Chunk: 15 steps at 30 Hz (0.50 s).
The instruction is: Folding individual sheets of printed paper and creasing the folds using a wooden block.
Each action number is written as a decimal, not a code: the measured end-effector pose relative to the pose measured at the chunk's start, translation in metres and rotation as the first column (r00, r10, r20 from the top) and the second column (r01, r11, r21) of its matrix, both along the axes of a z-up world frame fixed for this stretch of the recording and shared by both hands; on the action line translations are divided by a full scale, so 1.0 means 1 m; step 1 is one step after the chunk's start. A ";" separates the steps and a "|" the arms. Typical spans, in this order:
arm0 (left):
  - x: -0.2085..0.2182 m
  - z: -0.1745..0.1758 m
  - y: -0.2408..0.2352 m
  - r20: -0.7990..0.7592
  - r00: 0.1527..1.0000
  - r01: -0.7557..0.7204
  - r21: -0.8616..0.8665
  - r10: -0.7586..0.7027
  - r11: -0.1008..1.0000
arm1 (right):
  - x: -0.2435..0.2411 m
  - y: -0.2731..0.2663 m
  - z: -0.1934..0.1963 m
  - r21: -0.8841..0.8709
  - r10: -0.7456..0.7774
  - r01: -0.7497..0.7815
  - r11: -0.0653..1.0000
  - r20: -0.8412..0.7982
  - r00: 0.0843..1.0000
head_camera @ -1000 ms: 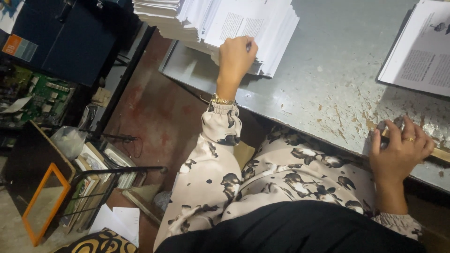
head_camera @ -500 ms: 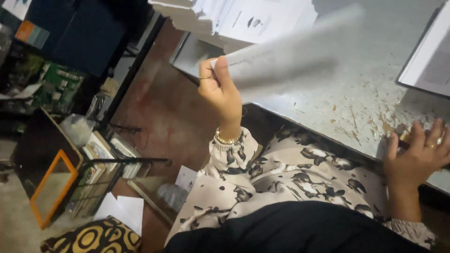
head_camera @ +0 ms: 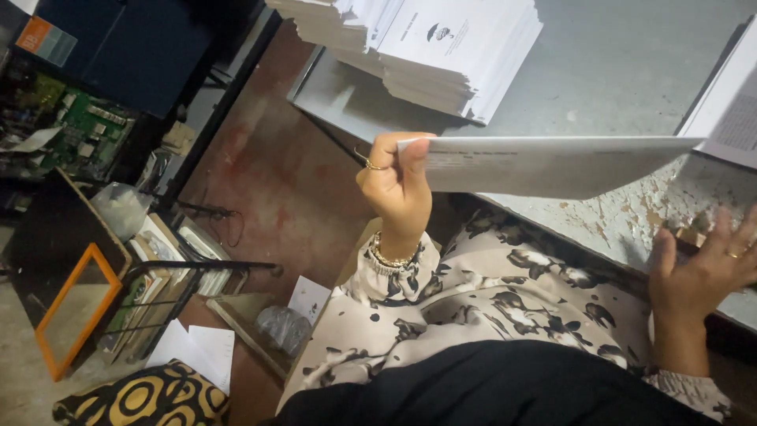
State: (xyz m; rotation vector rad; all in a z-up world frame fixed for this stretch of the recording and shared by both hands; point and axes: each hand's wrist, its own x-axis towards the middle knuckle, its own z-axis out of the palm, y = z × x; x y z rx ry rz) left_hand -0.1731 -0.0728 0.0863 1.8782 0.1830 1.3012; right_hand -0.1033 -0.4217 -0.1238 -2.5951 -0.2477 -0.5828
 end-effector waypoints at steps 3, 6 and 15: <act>-0.005 -0.002 -0.002 0.031 0.997 0.071 0.091 -0.074 0.993 | -0.011 0.008 0.032 0.171 0.082 -0.128 0.977 0.254 0.964; -0.005 -0.018 -0.004 0.015 0.983 0.177 0.163 -0.182 0.971 | -0.015 -0.006 0.047 0.275 0.262 -0.370 0.888 0.359 0.896; 0.013 -0.035 -0.033 -0.320 0.923 0.289 0.215 -0.212 0.933 | -0.013 0.019 0.076 0.541 0.413 -0.302 0.785 -0.093 0.906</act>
